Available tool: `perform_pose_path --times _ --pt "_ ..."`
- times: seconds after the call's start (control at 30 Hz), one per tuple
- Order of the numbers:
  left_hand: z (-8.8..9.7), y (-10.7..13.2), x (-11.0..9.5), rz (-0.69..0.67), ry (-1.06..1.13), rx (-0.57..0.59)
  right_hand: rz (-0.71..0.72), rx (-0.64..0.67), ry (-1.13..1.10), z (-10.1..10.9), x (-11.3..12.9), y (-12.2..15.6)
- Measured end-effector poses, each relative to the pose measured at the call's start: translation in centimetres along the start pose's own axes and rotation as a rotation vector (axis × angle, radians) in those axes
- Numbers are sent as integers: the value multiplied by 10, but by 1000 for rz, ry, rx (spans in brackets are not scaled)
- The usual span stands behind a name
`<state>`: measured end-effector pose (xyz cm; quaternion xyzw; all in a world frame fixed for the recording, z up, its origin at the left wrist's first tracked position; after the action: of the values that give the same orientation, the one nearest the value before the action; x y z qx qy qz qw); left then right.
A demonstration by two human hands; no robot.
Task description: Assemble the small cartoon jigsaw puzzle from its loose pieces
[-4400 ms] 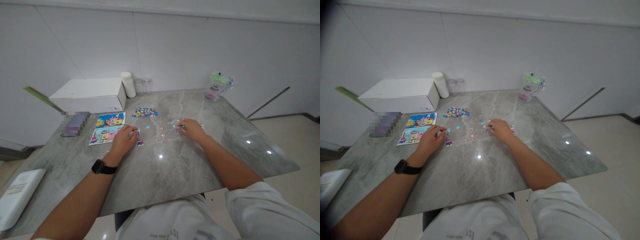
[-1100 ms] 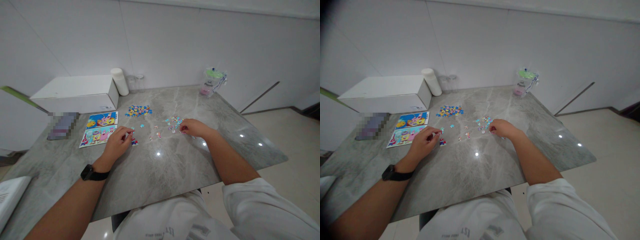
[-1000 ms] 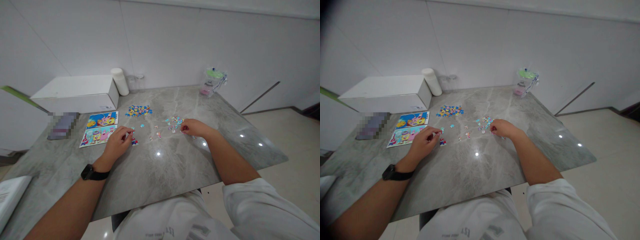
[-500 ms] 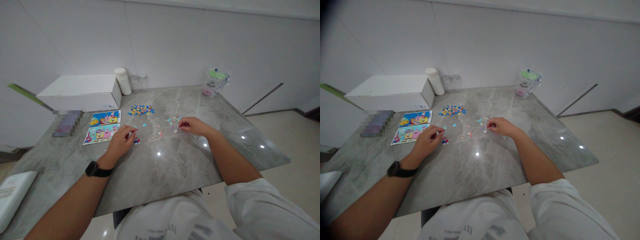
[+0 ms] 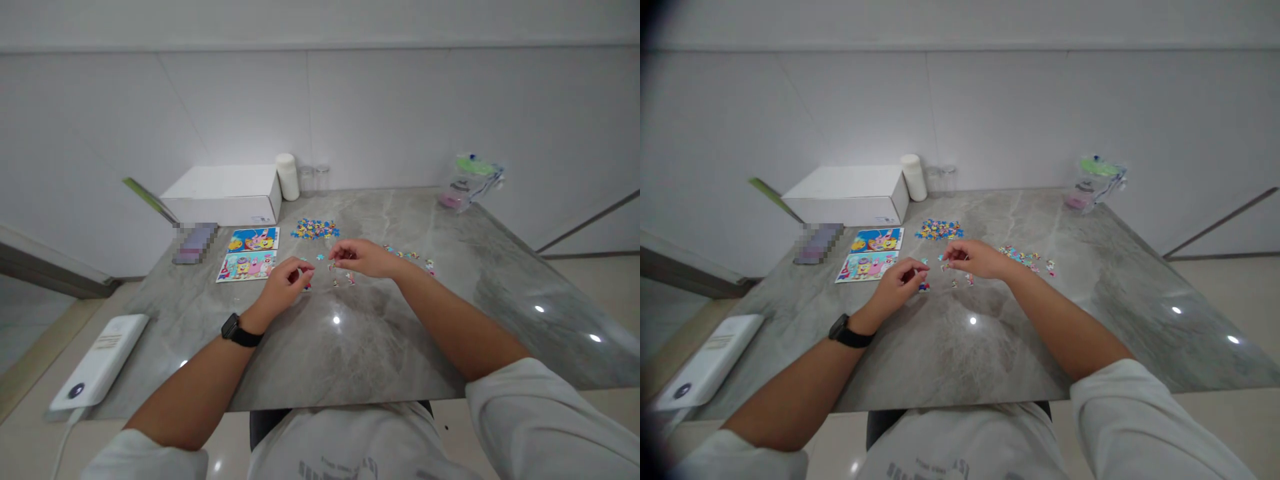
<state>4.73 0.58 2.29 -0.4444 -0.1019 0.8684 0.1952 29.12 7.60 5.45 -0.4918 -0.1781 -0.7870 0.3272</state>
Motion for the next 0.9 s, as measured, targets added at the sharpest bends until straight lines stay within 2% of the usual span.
perform_pose_path --times 0.13,0.3,0.43,0.63,0.77,0.9 --pt "-3 1 -3 32 60 18 9 29 11 -19 0 -6" --pt "-11 1 -4 14 63 80 -22 58 -59 -34 -12 -4" --pt "-15 2 0 51 96 104 -30 4 -191 -38 -16 -6" --pt "-13 1 5 242 310 88 -105 -152 -320 -37 -15 -8" --pt "-12 0 3 266 329 55 -98 -143 -343 -42 -13 -7" --pt "-14 1 1 250 292 69 -86 -151 -376 -50 -14 -7"
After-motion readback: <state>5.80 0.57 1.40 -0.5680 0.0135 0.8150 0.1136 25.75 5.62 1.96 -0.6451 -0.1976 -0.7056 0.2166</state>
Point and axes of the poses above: each hand's wrist, its own y-axis away from the middle knuckle, its own z-axis out of the back of the hand, x = y × z, the point moved 2 cm from there along -y, towards the middle knuckle, and after that the axes turned 1 degree about -z, right-handed, at the moved point
